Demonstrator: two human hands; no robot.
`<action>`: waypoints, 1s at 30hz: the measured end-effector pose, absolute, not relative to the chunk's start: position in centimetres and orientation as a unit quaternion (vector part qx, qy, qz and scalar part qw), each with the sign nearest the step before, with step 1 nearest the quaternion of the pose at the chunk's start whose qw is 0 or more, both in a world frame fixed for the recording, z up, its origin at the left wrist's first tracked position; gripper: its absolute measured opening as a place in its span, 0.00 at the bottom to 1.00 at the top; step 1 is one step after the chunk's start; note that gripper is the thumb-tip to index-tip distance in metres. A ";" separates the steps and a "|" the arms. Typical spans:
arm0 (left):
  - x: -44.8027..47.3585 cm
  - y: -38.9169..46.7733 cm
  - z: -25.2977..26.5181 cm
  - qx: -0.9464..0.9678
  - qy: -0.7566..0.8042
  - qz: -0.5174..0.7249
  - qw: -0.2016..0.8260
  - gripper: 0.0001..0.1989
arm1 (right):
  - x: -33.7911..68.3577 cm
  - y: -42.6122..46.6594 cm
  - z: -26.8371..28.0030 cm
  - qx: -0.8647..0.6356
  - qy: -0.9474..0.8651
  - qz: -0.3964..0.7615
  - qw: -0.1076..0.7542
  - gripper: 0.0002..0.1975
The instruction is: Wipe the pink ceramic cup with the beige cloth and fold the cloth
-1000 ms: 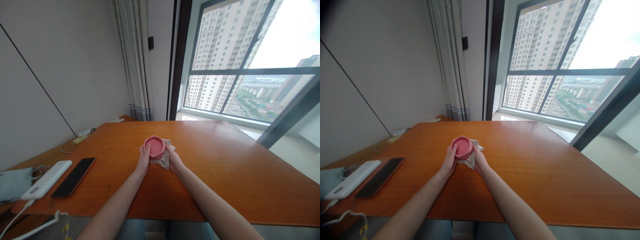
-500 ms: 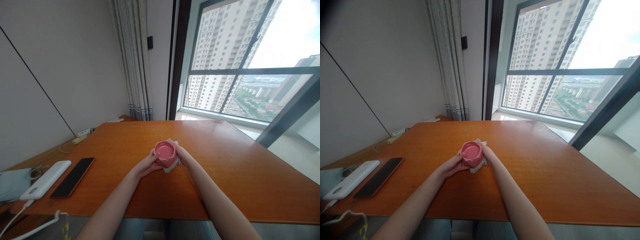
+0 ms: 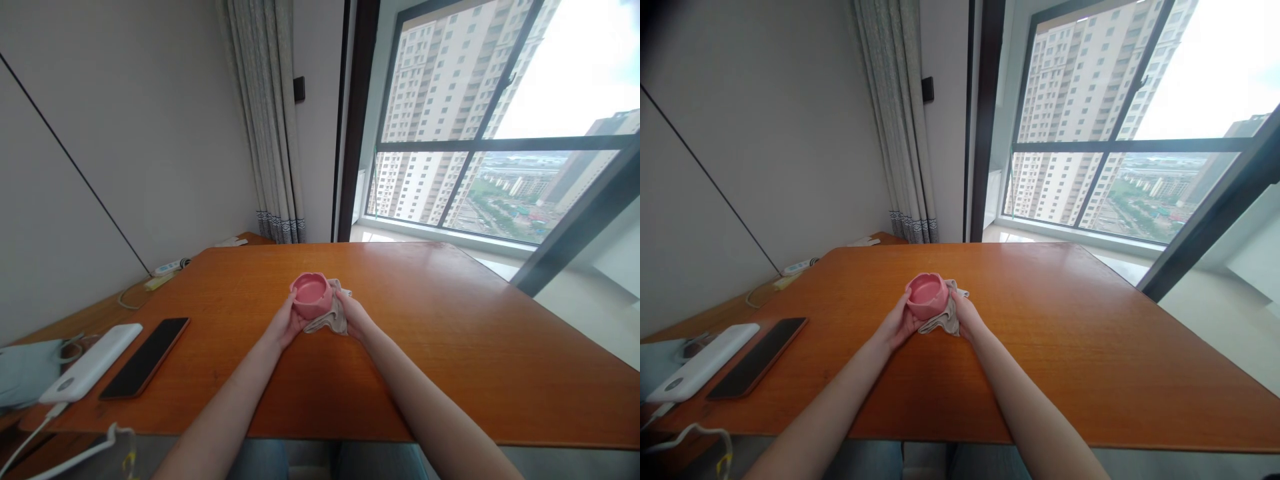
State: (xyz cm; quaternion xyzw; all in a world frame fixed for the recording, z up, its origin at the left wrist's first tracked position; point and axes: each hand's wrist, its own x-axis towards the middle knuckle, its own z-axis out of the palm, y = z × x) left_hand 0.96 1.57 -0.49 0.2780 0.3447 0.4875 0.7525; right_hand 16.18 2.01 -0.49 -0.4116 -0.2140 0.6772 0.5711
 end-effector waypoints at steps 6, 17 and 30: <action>0.8 1.5 -1.3 0.311 0.368 0.512 0.711 0.21 | 15.8 2.4 -1.9 -0.405 -0.243 0.654 0.591 0.09; 0.6 0.5 -0.1 0.406 0.365 0.343 0.765 0.31 | 18.8 2.9 -1.0 -0.477 -0.339 0.625 0.517 0.10; 1.3 0.6 -0.7 0.419 0.363 0.413 0.723 0.26 | 17.1 2.6 -1.1 -0.419 -0.283 0.669 0.544 0.09</action>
